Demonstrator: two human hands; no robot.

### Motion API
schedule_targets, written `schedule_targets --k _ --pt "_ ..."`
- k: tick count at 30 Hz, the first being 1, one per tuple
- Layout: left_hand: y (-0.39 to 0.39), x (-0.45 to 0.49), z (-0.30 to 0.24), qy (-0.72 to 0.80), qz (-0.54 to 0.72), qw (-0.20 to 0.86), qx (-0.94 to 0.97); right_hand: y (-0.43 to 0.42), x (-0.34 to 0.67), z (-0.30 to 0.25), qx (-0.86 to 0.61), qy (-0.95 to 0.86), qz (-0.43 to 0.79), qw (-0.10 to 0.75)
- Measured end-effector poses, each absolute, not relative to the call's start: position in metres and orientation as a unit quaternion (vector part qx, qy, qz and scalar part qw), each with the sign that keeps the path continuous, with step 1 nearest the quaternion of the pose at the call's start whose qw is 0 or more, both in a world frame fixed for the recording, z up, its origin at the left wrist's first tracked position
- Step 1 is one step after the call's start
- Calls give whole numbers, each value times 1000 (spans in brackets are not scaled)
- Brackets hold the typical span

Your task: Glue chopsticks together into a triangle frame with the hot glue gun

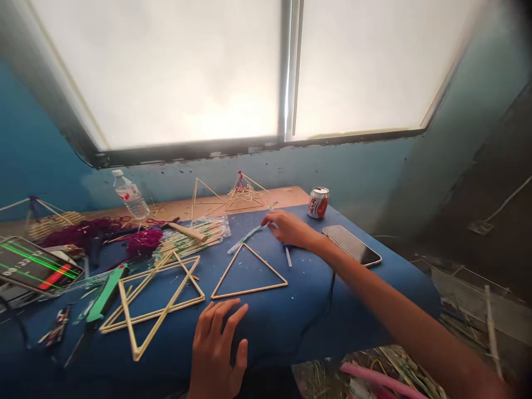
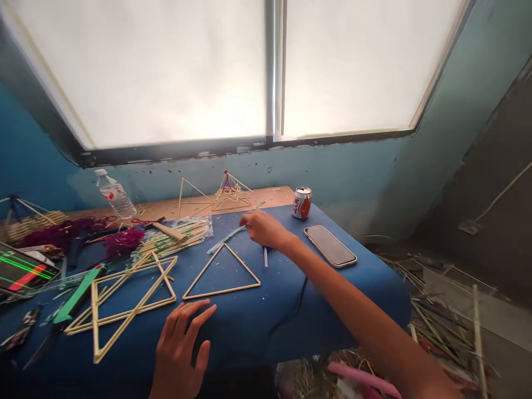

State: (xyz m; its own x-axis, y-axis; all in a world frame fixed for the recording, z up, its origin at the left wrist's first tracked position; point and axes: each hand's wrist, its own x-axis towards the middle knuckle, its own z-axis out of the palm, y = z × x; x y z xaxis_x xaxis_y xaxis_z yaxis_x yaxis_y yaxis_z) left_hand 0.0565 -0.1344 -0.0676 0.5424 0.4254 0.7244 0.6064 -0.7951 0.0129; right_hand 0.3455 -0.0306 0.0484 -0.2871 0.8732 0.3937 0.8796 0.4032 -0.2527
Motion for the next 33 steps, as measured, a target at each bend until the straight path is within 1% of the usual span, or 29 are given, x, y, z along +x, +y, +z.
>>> schedule_targets --k 2,5,8,11,17,18,20,23,25,27,29,33 --pt "-140 58 -65 -311 -379 105 -865 -14 326 52 -495 -853 1 167" --pt "-146 62 -62 -338 -391 91 -851 11 311 47 -514 -855 -10 73" --pt "-149 65 -61 -356 -395 78 -843 32 309 39 -533 -845 -7 44" --pt "-150 64 -60 -357 -393 78 -844 45 312 33 -547 -835 -9 53" --pt "-152 60 -57 -351 -387 47 -852 39 331 23 -604 -784 -32 141" --pt "-152 60 -58 -351 -388 44 -851 34 338 21 -613 -771 -33 169" --pt "-153 61 -58 -353 -394 43 -848 21 354 17 -614 -753 -42 233" --pt "-153 64 -59 -357 -410 52 -838 1 381 15 -605 -699 -76 373" --pt "-154 67 -59 -362 -419 57 -831 -8 394 16 -618 -644 -63 446" --pt "-155 69 -58 -366 -419 54 -829 -11 402 18 -629 -596 -30 498" --pt "-157 70 -56 -374 -416 45 -828 -11 405 19 -630 -570 0 527" --pt "-158 71 -55 -391 -420 23 -818 -11 405 19 -642 -553 -7 531"
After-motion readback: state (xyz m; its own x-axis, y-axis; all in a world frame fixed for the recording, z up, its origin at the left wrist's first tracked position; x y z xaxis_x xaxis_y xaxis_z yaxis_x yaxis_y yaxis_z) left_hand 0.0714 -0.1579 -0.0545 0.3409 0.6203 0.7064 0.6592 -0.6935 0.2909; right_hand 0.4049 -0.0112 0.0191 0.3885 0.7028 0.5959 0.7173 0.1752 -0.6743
